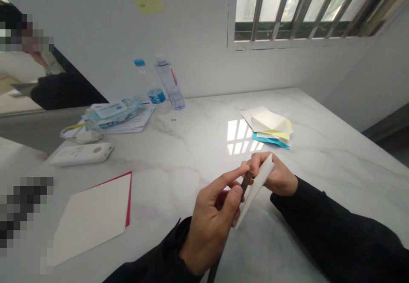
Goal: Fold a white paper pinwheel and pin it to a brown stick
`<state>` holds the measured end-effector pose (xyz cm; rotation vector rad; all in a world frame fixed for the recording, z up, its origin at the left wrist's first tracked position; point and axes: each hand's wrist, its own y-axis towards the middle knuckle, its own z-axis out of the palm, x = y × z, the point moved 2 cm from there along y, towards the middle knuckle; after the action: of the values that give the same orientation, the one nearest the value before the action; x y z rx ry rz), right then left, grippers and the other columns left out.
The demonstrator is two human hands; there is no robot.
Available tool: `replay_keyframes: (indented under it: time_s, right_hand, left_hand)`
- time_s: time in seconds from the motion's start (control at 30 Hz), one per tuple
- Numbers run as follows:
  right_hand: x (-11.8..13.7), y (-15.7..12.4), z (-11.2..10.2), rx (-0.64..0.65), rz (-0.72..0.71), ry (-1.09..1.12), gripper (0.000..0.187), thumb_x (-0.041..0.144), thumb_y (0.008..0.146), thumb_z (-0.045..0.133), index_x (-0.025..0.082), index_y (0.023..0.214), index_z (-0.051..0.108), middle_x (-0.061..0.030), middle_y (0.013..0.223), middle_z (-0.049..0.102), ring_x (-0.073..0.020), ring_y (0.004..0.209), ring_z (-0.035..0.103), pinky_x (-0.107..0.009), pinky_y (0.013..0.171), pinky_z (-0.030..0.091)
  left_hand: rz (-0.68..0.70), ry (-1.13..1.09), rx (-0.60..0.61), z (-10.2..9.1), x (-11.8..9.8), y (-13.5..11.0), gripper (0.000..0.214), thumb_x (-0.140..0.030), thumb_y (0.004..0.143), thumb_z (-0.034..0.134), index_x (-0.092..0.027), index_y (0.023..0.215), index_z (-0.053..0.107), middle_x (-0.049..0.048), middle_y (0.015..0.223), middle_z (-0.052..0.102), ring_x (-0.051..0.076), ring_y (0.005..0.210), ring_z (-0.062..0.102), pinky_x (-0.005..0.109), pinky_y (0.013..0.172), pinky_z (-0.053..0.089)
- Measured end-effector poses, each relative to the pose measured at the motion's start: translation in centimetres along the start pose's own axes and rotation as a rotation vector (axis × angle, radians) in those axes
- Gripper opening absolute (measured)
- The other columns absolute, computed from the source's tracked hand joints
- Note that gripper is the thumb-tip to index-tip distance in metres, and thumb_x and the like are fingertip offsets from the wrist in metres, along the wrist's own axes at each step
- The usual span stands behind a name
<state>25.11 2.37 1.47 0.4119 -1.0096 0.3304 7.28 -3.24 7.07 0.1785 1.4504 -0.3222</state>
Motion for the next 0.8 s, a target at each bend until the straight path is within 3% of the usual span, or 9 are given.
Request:
replay_keyframes:
  time_s: [0.2,0.33,0.6,0.8]
  right_hand:
    - [0.3,-0.1,0.2,-0.016,0.000,-0.047,0.019,0.022,0.075,0.090,0.018,0.083,0.073,-0.0022,0.078,0.075,-0.0148,0.066,0.069,-0.025,0.060,0.058]
    - [0.3,-0.2,0.4,0.002,0.001,-0.065,0.022,0.024,0.079,0.086,0.017,0.098,0.078,-0.0042,0.090,0.077,-0.0144,0.074,0.069,-0.026,0.069,0.059]
    - [0.3,-0.2,1.1,0.012,0.015,-0.043,0.029,0.032,0.078,0.087,0.014,0.100,0.081,-0.0053,0.085,0.076,-0.0165,0.076,0.070,-0.027,0.073,0.059]
    - [0.9,-0.1,1.8,0.030,0.008,-0.009,0.031,0.031,0.079,0.086,0.012,0.103,0.079,-0.0095,0.090,0.078,-0.0204,0.081,0.073,-0.028,0.070,0.059]
  left_hand:
    - [0.071,-0.012,-0.003,-0.3,0.0,0.0,0.031,-0.040,0.098,0.063,-0.027,0.125,0.074,-0.0002,0.081,0.060,0.006,0.051,0.044,0.018,0.044,0.035]
    - [0.054,-0.040,-0.005,-0.4,-0.1,0.1,0.031,-0.036,0.093,0.072,-0.027,0.123,0.076,-0.0006,0.082,0.060,0.004,0.050,0.041,0.017,0.043,0.032]
    - [-0.009,-0.131,0.015,-0.3,0.0,0.3,0.034,-0.042,0.088,0.078,-0.019,0.112,0.078,-0.0048,0.058,0.051,0.006,0.047,0.041,0.017,0.042,0.033]
    - [-0.073,-0.149,0.032,-0.3,0.7,0.4,0.030,-0.033,0.081,0.084,-0.019,0.107,0.077,-0.0070,0.051,0.049,0.006,0.044,0.038,0.016,0.042,0.032]
